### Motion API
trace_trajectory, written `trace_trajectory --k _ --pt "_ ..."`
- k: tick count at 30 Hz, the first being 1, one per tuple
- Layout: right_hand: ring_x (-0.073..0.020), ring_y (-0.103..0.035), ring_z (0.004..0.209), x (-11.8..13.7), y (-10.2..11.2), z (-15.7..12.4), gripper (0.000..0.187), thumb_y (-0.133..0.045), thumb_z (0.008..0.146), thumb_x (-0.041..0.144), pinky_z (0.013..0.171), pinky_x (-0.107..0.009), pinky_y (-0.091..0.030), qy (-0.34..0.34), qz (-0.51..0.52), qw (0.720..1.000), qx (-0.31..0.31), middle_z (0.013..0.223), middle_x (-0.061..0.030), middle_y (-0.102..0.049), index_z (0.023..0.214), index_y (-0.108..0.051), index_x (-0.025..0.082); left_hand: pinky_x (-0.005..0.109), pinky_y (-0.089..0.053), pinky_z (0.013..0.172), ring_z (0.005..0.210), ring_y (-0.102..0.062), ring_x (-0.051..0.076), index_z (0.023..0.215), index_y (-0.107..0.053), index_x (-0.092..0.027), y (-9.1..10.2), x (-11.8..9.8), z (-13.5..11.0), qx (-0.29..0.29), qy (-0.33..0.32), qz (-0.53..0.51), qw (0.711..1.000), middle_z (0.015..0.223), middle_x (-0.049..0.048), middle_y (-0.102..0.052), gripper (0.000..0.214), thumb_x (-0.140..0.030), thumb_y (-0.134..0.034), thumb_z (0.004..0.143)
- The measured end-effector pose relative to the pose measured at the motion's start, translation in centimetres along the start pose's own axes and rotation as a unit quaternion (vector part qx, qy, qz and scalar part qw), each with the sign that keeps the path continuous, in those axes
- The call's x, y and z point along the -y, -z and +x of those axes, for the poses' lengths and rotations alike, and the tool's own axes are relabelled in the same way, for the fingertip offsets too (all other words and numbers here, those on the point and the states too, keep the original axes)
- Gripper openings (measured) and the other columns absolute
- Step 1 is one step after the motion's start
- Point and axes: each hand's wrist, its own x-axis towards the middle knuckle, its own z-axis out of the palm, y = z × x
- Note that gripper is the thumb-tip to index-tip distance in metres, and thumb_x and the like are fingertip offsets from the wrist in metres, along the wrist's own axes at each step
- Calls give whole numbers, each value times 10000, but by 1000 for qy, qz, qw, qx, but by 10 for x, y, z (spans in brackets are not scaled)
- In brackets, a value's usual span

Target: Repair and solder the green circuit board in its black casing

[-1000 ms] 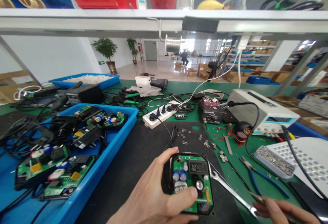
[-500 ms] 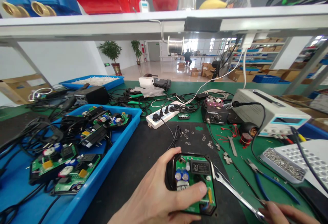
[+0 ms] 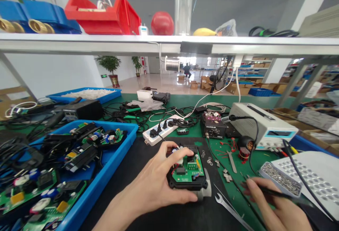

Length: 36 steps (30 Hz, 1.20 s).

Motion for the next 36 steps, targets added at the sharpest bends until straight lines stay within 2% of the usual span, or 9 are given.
trace_trajectory --k 3,5,10,13,19,24,26,29,36 --pt "-232 -746 631 17 -20 46 484 -457 1048 678 571 -300 -525 32 -22 999 23 740 0 -761 965 -702 270 462 -534 1111 1263 -568 276 1432 -496 -514 1 8 11 5 4 -17 1000 1507 5 -357 919 -537 -1006 668" --pt "-230 -716 578 18 -40 63 491 -431 1065 669 576 -312 -495 45 -20 998 26 681 7 -726 955 -684 263 458 -492 1168 1338 -532 290 1445 -494 -489 1 13 17 2 2 -26 1000 1533 13 -356 920 -503 -1007 681" --pt "-239 -741 610 -4 -74 58 506 -366 1094 628 591 -333 -476 82 -2 996 24 810 -47 -779 940 -657 244 487 -438 1231 1464 -455 349 1466 -510 -383 5 17 26 1 -8 -23 1000 1581 74 -385 899 -510 -982 712" --pt "-210 -744 624 -13 -77 47 426 -405 1113 548 595 -310 -482 97 8 994 40 832 -25 -776 923 -649 256 477 -472 1206 1454 -485 348 1449 -514 -352 14 12 29 22 -15 -5 1000 1579 91 -428 889 -522 -977 711" --pt "-207 -742 613 -7 -75 47 462 -380 1120 519 573 -288 -510 107 16 993 54 794 -27 -771 801 -611 278 441 -538 1148 1324 -623 321 1454 -540 -350 39 -4 39 84 14 36 996 1498 59 -577 956 -334 -1016 625" --pt "-223 -726 570 -6 -73 49 513 -408 1103 561 535 -293 -502 84 16 996 30 721 -32 -745 684 -533 292 392 -498 1198 1461 -533 304 1390 -604 -355 50 -11 43 122 36 30 991 1562 12 -548 831 -308 -990 655" --pt "-224 -711 540 -6 -73 49 499 -421 1100 568 523 -297 -483 74 16 997 20 665 -13 -709 712 -561 287 379 -489 1208 1463 -534 284 1387 -611 -370 50 -8 42 122 35 31 991 1569 -6 -545 815 -289 -979 664" --pt "-211 -696 525 -6 -73 49 464 -420 1102 563 507 -299 -457 63 20 998 24 707 -2 -716 823 -639 265 371 -491 1208 1442 -559 276 1397 -614 -391 48 -1 38 114 18 34 993 1577 -20 -543 837 -260 -976 655" --pt "-190 -679 562 -3 -70 51 431 -438 1084 591 524 -275 -458 19 32 998 45 723 16 -708 938 -673 260 386 -506 1200 1448 -559 300 1358 -643 -390 47 4 36 116 -4 27 993 1621 -14 -505 732 -425 -968 703"
